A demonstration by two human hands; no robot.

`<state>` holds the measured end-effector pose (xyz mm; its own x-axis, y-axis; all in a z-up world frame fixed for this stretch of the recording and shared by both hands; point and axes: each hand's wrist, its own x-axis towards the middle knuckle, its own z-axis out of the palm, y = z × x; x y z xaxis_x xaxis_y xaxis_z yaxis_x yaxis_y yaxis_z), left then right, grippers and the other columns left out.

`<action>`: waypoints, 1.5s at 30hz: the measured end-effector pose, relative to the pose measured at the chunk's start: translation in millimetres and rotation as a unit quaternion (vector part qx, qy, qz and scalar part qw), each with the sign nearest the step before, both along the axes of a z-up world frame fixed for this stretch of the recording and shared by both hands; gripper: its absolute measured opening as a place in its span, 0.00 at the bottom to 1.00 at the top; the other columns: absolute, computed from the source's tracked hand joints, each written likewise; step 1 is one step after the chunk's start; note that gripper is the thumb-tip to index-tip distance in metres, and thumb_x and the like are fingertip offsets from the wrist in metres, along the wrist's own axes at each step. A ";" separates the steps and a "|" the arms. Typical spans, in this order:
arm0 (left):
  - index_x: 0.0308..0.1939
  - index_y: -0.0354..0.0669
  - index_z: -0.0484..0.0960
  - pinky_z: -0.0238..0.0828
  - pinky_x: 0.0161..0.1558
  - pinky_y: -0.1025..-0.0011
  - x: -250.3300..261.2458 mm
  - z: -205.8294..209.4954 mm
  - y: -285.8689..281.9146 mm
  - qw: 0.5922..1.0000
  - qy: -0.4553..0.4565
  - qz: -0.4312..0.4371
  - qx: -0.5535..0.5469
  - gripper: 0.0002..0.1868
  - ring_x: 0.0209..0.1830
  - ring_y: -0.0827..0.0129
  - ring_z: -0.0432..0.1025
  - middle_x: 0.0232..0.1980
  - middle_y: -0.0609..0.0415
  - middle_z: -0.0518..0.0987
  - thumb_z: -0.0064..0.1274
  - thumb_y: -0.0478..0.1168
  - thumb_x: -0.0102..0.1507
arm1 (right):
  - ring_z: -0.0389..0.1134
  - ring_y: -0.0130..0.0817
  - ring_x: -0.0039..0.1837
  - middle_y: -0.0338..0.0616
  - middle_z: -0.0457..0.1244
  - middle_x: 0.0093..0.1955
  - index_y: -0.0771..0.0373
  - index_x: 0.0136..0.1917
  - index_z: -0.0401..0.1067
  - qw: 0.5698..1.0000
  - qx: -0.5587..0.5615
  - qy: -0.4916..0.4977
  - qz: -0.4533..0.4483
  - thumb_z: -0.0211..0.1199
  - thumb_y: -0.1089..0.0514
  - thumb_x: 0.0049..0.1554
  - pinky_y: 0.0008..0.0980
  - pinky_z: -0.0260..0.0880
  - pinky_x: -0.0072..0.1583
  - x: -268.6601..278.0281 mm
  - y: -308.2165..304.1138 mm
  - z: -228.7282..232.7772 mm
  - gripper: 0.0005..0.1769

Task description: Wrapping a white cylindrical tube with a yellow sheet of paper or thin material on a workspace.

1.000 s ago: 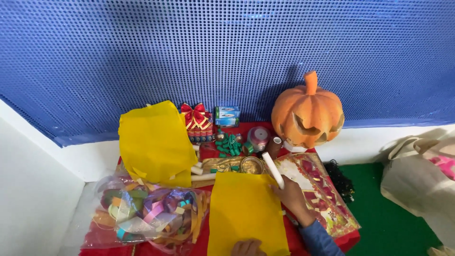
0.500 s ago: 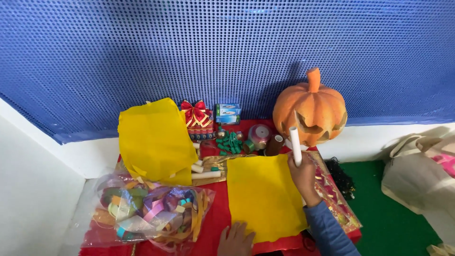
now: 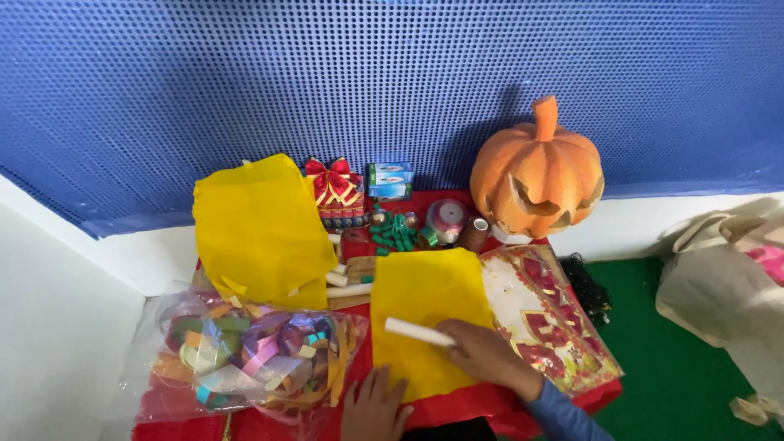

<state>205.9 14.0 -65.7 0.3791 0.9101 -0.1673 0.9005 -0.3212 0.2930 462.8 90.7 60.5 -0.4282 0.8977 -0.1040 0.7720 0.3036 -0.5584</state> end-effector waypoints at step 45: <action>0.79 0.66 0.52 0.49 0.74 0.44 24.8 106.3 37.7 0.986 0.082 -0.034 -0.140 0.29 0.85 0.47 0.31 0.85 0.53 0.41 0.31 0.40 0.74 | 0.75 0.30 0.57 0.30 0.73 0.61 0.44 0.66 0.76 0.957 -0.089 0.066 -0.268 0.65 0.51 0.58 0.32 0.75 0.56 47.3 -75.9 14.4 0.22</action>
<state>230.7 51.7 40.5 0.3849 0.7933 -0.4718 0.9222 -0.3101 0.2311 510.1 14.8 74.9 0.0684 0.9652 -0.2523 0.7090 -0.2249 -0.6684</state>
